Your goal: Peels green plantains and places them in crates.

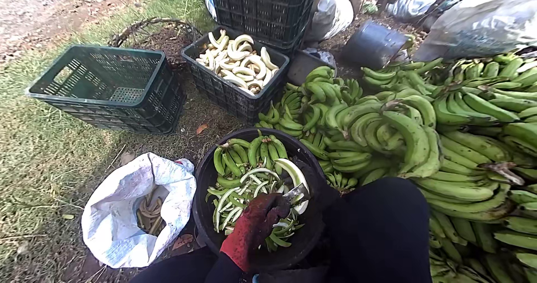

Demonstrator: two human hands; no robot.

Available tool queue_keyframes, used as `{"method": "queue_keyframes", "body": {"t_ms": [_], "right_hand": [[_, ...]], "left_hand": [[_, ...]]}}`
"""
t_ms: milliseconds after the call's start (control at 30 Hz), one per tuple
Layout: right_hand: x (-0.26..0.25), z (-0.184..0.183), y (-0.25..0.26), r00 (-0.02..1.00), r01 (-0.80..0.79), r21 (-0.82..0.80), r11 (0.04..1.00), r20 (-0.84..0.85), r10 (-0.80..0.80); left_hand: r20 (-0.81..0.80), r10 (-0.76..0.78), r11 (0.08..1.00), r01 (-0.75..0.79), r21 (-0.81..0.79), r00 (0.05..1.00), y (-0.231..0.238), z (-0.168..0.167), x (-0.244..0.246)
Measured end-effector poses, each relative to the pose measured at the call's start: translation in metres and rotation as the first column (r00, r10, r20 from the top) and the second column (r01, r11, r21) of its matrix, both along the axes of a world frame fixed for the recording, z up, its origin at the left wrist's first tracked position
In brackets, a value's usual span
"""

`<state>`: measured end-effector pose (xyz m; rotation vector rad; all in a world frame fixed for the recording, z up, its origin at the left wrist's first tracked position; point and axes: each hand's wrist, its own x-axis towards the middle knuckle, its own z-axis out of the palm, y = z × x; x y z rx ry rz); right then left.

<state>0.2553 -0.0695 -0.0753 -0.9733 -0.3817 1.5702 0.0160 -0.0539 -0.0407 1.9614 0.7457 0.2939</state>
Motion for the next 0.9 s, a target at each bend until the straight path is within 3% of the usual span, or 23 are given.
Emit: {"method": "queue_keyframes", "body": {"t_ms": [67, 200, 300, 400, 500, 567, 700, 800, 900], "right_hand": [[0.009, 0.008, 0.009, 0.998, -0.056, -0.045, 0.997, 0.022, 0.057], [-0.005, 0.033, 0.012, 0.996, -0.076, -0.110, 0.991, 0.046, 0.081], [-0.035, 0.038, 0.002, 0.998, 0.038, -0.046, 0.998, 0.049, -0.035], [-0.050, 0.013, -0.007, 0.968, 0.050, 0.064, 0.997, 0.241, -0.064], [-0.057, 0.017, -0.012, 0.982, 0.061, 0.017, 0.998, 0.180, -0.063], [-0.051, 0.022, -0.017, 0.997, 0.024, 0.022, 0.999, 0.069, -0.025], [-0.031, 0.010, -0.011, 0.998, 0.064, -0.066, 0.996, 0.007, -0.064], [-0.027, -0.042, -0.018, 0.971, 0.189, -0.238, 0.953, -0.099, -0.217], [-0.045, -0.078, -0.042, 0.951, 0.310, -0.406, 0.860, 0.130, -0.281]], "left_hand": [[-0.050, -0.075, 0.989, 0.081, 0.122, 0.996, 0.001, 0.005, -0.001], [-0.131, -0.069, 0.978, 0.093, 0.185, 0.989, 0.009, 0.011, 0.000], [-0.182, 0.121, 0.961, -0.069, 0.269, 0.976, 0.009, 0.010, 0.008], [-0.224, 0.407, 0.876, -0.309, 0.371, 0.885, 0.013, 0.008, 0.016], [-0.207, 0.569, 0.816, -0.517, 0.258, 0.796, 0.026, 0.004, 0.010], [-0.255, 0.583, 0.812, -0.543, 0.216, 0.771, 0.034, -0.001, 0.000], [-0.497, 0.394, 0.913, -0.390, 0.118, 0.773, 0.035, -0.006, -0.014], [-0.646, 0.273, 0.945, -0.326, 0.040, 0.713, 0.035, -0.015, -0.028], [-0.545, 0.374, 0.866, -0.492, -0.083, 0.750, 0.041, -0.013, -0.040]]}}
